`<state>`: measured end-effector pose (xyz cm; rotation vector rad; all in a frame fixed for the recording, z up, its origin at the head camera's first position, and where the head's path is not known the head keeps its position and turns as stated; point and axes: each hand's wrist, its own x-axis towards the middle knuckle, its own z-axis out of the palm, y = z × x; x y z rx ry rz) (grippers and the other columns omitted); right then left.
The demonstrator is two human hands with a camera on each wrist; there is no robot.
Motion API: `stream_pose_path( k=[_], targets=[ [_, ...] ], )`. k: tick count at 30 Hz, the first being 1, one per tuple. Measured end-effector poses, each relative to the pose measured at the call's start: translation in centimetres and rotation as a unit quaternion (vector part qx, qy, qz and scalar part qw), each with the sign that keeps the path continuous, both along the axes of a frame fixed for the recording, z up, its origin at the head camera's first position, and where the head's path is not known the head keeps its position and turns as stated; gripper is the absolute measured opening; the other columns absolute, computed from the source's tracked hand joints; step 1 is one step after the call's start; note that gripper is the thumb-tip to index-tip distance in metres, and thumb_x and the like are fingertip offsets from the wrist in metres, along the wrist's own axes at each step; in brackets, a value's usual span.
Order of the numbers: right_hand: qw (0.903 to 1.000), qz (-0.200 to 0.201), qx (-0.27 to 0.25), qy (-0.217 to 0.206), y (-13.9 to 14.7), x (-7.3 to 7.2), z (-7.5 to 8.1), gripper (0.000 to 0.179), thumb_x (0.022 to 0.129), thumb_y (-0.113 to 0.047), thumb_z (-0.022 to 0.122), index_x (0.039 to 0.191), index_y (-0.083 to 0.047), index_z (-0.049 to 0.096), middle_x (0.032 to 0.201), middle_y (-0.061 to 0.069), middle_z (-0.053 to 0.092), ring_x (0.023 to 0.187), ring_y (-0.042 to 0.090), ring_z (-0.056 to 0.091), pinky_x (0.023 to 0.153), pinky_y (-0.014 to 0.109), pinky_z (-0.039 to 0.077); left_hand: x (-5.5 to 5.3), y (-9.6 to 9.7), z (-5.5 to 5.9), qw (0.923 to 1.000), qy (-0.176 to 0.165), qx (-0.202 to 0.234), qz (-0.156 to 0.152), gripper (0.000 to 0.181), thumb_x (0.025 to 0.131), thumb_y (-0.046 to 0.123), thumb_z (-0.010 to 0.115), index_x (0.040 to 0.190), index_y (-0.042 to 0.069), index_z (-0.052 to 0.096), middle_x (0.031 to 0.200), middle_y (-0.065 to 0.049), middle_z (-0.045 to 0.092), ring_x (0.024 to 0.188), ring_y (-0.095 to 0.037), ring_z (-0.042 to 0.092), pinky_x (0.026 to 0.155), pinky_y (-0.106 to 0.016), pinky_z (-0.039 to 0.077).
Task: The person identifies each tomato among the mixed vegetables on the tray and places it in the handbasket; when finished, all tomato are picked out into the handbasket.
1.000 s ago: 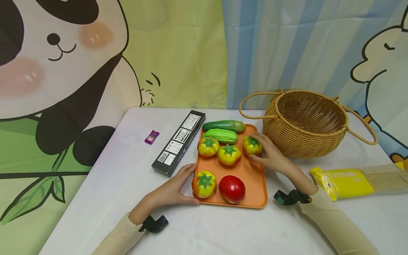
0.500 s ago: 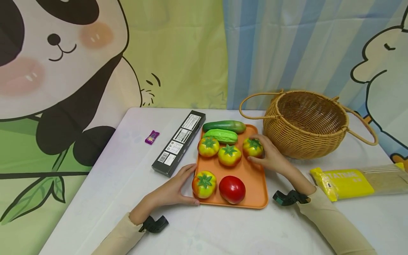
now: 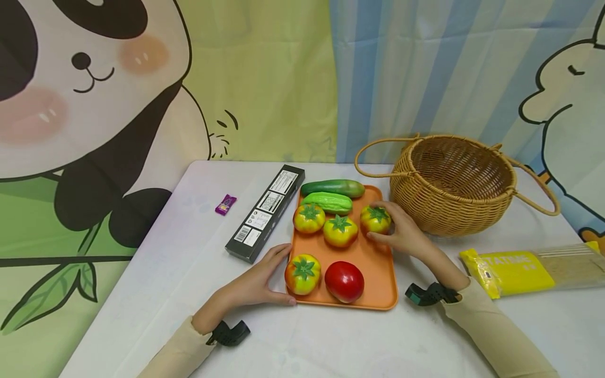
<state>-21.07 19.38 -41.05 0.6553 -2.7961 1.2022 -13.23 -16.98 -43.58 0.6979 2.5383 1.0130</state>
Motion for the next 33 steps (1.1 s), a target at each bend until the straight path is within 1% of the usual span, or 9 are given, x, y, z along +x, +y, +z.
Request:
stream_pose_path(
  k=[4, 11, 16, 21, 28, 33],
  targets=[
    [1.0000, -0.007, -0.003, 0.002, 0.1, 0.1, 0.2, 0.063, 0.080, -0.011, 0.080, 0.134, -0.002, 0.048, 0.137, 0.027, 0.044, 0.124, 0.043, 0.044, 0.104, 0.062, 0.036, 0.0, 0.0, 0.1, 1.0000, 0.001, -0.002, 0.001, 0.115, 0.070, 0.052, 0.084, 0.156, 0.010, 0.022, 0.160, -0.002, 0.019, 0.143, -0.023, 0.028, 0.115, -0.046, 0.029],
    [0.9999, -0.002, -0.010, 0.009, 0.3, 0.1, 0.6, 0.063, 0.081, -0.011, 0.080, 0.133, 0.001, 0.047, 0.131, 0.025, 0.048, 0.114, 0.039, 0.050, 0.096, 0.058, 0.045, 0.1, 0.1, 0.3, 1.0000, -0.001, -0.009, 0.003, 0.115, 0.069, 0.053, 0.084, 0.156, 0.011, 0.021, 0.160, -0.002, 0.020, 0.143, -0.023, 0.028, 0.116, -0.046, 0.028],
    [1.0000, -0.002, -0.008, 0.004, 0.4, 0.2, 1.1, 0.064, 0.081, -0.012, 0.080, 0.134, 0.001, 0.047, 0.132, 0.024, 0.048, 0.115, 0.038, 0.050, 0.096, 0.057, 0.045, 0.1, 0.1, 0.3, 1.0000, 0.000, -0.009, 0.004, 0.115, 0.069, 0.053, 0.084, 0.156, 0.011, 0.021, 0.160, -0.002, 0.020, 0.143, -0.023, 0.028, 0.116, -0.045, 0.028],
    [0.9999, -0.002, -0.012, -0.002, 0.4, 0.6, 1.7, 0.064, 0.083, -0.015, 0.079, 0.135, 0.001, 0.046, 0.132, 0.024, 0.048, 0.114, 0.037, 0.050, 0.093, 0.054, 0.047, 0.1, 0.1, 0.2, 1.0000, 0.003, -0.007, 0.003, 0.115, 0.069, 0.053, 0.084, 0.156, 0.011, 0.021, 0.160, -0.002, 0.020, 0.143, -0.023, 0.028, 0.116, -0.045, 0.028],
    [0.9999, 0.000, -0.013, 0.008, 0.3, 1.2, 2.6, 0.064, 0.083, -0.015, 0.079, 0.135, 0.000, 0.047, 0.132, 0.023, 0.048, 0.111, 0.035, 0.051, 0.089, 0.052, 0.050, 0.0, 0.1, 0.2, 1.0000, 0.007, -0.007, 0.000, 0.115, 0.069, 0.053, 0.084, 0.156, 0.010, 0.021, 0.160, -0.003, 0.020, 0.143, -0.023, 0.028, 0.116, -0.045, 0.029],
    [0.9998, 0.004, -0.014, 0.012, 0.2, 1.7, 3.5, 0.063, 0.082, -0.014, 0.079, 0.135, 0.000, 0.048, 0.134, 0.024, 0.047, 0.113, 0.036, 0.050, 0.090, 0.053, 0.050, 0.0, 0.1, 0.1, 0.9999, 0.008, -0.007, -0.001, 0.116, 0.069, 0.055, 0.083, 0.156, 0.010, 0.021, 0.160, -0.003, 0.020, 0.143, -0.023, 0.028, 0.116, -0.045, 0.029]
  ],
)
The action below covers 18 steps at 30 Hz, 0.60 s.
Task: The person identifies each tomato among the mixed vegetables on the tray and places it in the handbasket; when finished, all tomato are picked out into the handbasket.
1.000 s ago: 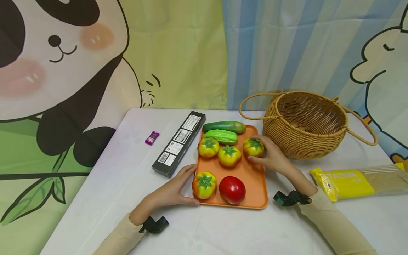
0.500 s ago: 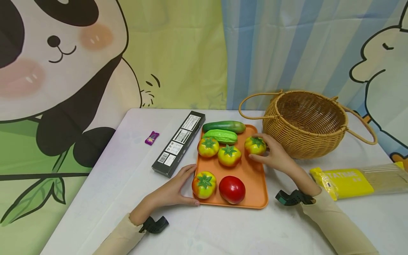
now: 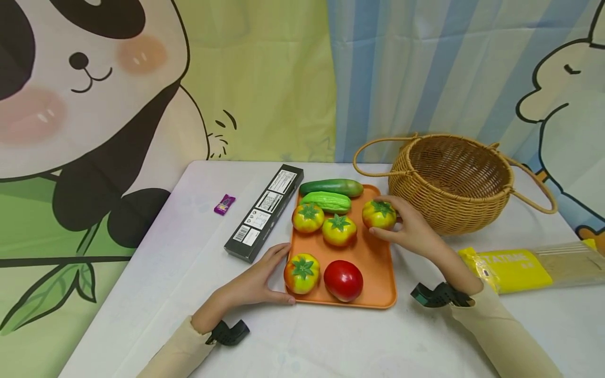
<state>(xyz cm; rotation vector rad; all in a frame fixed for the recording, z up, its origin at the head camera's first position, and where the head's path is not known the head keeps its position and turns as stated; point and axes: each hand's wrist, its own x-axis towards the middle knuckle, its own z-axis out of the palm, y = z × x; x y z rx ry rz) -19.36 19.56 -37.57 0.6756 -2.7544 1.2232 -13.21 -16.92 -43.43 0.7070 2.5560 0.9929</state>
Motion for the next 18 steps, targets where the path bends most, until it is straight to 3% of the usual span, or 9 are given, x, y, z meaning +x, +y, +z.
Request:
stream_pose_path(
  k=[14, 16, 18],
  targets=[
    [0.9992, -0.001, 0.001, 0.039, 0.2, 1.3, 2.3, 0.060, 0.081, -0.011, 0.080, 0.132, -0.002, 0.050, 0.132, 0.019, 0.050, 0.114, 0.033, 0.049, 0.094, 0.053, 0.046, -0.1, -0.1, -0.2, 1.0000, 0.002, 0.004, -0.001, 0.116, 0.069, 0.056, 0.083, 0.156, 0.011, 0.021, 0.160, -0.003, 0.019, 0.144, -0.024, 0.027, 0.115, -0.046, 0.029],
    [0.9991, -0.002, -0.001, 0.041, 0.3, 1.4, 2.5, 0.060, 0.081, -0.010, 0.080, 0.133, -0.002, 0.050, 0.132, 0.019, 0.050, 0.112, 0.032, 0.049, 0.091, 0.050, 0.049, -0.1, -0.1, -0.2, 1.0000, 0.003, 0.003, -0.001, 0.116, 0.069, 0.056, 0.083, 0.156, 0.011, 0.021, 0.160, -0.003, 0.019, 0.144, -0.024, 0.027, 0.115, -0.046, 0.029],
    [0.9990, -0.002, -0.004, 0.044, 0.5, 1.5, 2.7, 0.061, 0.081, -0.008, 0.080, 0.134, -0.002, 0.049, 0.132, 0.019, 0.050, 0.110, 0.030, 0.050, 0.090, 0.039, 0.053, -0.1, -0.1, -0.2, 1.0000, 0.003, 0.004, -0.002, 0.116, 0.069, 0.056, 0.083, 0.156, 0.011, 0.021, 0.160, -0.002, 0.019, 0.144, -0.024, 0.027, 0.115, -0.046, 0.029]
  ],
)
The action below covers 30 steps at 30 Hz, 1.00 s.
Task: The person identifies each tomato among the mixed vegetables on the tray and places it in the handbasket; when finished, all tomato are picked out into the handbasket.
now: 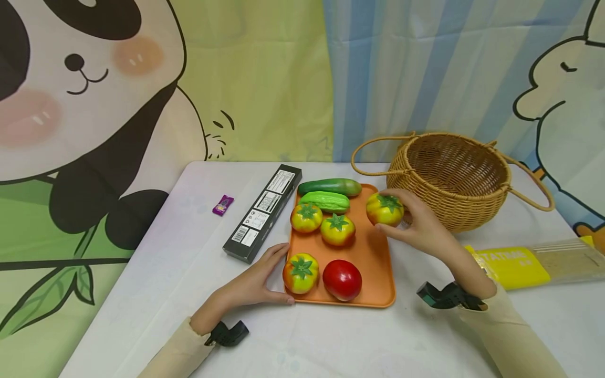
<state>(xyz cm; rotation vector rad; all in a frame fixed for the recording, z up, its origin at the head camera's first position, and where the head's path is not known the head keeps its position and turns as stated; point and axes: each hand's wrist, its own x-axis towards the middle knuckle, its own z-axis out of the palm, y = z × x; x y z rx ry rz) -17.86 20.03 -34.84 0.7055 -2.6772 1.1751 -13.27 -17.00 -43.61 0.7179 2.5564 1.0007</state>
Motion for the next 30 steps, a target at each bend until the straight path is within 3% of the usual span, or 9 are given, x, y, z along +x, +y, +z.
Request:
stream_pose_path(
  k=[4, 6, 17, 30],
  targets=[
    [0.9998, 0.000, -0.010, 0.016, 0.5, 0.2, 0.4, 0.062, 0.080, -0.006, 0.080, 0.134, -0.004, 0.049, 0.130, 0.017, 0.050, 0.107, 0.027, 0.051, 0.085, 0.011, 0.047, 0.0, 0.0, 0.0, 1.0000, -0.001, 0.001, 0.000, 0.116, 0.069, 0.057, 0.082, 0.156, 0.011, 0.021, 0.160, -0.002, 0.019, 0.143, -0.025, 0.028, 0.115, -0.047, 0.030],
    [0.9994, -0.002, -0.014, 0.032, 0.7, 0.3, 0.7, 0.063, 0.079, -0.005, 0.080, 0.134, -0.005, 0.050, 0.129, 0.015, 0.051, 0.107, 0.026, 0.051, 0.085, 0.004, 0.041, 0.0, 0.0, 0.0, 1.0000, -0.002, 0.001, 0.001, 0.116, 0.069, 0.057, 0.082, 0.156, 0.011, 0.021, 0.160, -0.002, 0.019, 0.143, -0.025, 0.028, 0.115, -0.047, 0.030],
    [0.9959, -0.036, -0.026, 0.078, 1.9, 0.8, 1.9, 0.066, 0.076, -0.001, 0.081, 0.135, -0.008, 0.051, 0.128, 0.013, 0.053, 0.105, 0.003, 0.044, 0.084, 0.003, 0.039, 0.0, 0.0, 0.1, 1.0000, -0.006, 0.000, 0.001, 0.116, 0.069, 0.056, 0.083, 0.156, 0.010, 0.021, 0.160, -0.002, 0.018, 0.144, -0.025, 0.027, 0.115, -0.047, 0.029],
    [0.9929, -0.062, -0.056, 0.085, 3.2, 1.0, 2.7, 0.072, 0.072, 0.002, 0.082, 0.137, -0.010, 0.052, 0.131, 0.009, 0.051, 0.105, 0.002, 0.045, 0.082, 0.003, 0.039, 0.0, -0.1, 0.1, 1.0000, -0.006, 0.001, 0.000, 0.116, 0.069, 0.056, 0.082, 0.156, 0.011, 0.021, 0.161, -0.002, 0.018, 0.144, -0.025, 0.027, 0.115, -0.047, 0.030]
  ],
)
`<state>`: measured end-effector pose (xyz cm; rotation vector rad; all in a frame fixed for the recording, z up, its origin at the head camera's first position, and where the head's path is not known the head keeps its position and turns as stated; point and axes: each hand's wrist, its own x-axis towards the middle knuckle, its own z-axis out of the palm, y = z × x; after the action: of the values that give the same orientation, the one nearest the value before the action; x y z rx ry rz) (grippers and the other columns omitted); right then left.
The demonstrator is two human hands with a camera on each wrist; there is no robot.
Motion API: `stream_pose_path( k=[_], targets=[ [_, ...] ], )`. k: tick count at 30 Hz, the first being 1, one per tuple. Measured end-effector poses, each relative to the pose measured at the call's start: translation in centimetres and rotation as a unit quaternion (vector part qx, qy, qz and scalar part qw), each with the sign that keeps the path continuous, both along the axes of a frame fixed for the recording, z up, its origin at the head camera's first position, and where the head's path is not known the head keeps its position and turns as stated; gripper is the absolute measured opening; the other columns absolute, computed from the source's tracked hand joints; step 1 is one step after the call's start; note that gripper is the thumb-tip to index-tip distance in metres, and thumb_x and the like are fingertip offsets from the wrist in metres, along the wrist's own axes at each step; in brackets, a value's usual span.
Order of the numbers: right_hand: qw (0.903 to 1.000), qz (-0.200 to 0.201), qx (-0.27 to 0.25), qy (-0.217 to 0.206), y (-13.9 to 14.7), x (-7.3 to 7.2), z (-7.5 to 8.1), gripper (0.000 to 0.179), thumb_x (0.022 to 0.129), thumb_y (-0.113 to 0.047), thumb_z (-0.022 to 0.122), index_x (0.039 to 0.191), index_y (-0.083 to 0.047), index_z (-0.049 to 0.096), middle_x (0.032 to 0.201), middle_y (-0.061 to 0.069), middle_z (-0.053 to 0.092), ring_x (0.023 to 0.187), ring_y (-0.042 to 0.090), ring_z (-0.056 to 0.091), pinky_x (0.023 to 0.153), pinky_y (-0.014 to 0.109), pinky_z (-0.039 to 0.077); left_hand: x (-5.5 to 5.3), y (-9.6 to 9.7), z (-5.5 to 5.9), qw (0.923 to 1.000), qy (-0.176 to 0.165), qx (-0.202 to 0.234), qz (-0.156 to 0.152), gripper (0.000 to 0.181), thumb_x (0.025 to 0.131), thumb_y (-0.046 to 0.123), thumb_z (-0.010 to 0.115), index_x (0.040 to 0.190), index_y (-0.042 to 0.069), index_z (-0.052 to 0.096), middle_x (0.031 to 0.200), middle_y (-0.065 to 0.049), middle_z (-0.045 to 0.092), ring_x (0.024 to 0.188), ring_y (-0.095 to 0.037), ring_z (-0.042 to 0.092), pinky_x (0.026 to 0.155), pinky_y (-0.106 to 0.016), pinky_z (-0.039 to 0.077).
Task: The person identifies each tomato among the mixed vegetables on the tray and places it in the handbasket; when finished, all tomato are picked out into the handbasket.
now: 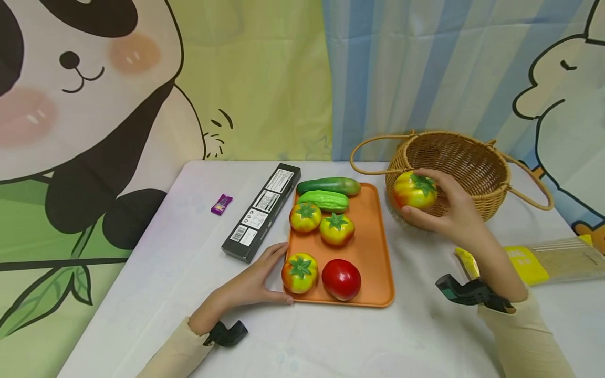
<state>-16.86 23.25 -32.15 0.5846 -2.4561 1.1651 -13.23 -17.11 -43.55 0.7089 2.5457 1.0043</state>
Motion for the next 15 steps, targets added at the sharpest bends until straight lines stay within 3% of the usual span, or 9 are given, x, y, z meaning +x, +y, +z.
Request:
stream_pose_path(
  k=[15],
  targets=[
    [0.9979, -0.056, -0.019, -0.026, 1.9, -0.1, 0.8, 0.071, 0.078, -0.002, 0.080, 0.141, -0.011, 0.048, 0.127, -0.003, 0.046, 0.096, -0.001, 0.050, 0.079, 0.000, 0.041, 0.0, 0.0, 0.0, 1.0000, -0.001, 0.001, 0.000, 0.116, 0.070, 0.056, 0.083, 0.156, 0.012, 0.020, 0.161, -0.001, 0.018, 0.144, -0.025, 0.027, 0.115, -0.047, 0.029]
  ],
)
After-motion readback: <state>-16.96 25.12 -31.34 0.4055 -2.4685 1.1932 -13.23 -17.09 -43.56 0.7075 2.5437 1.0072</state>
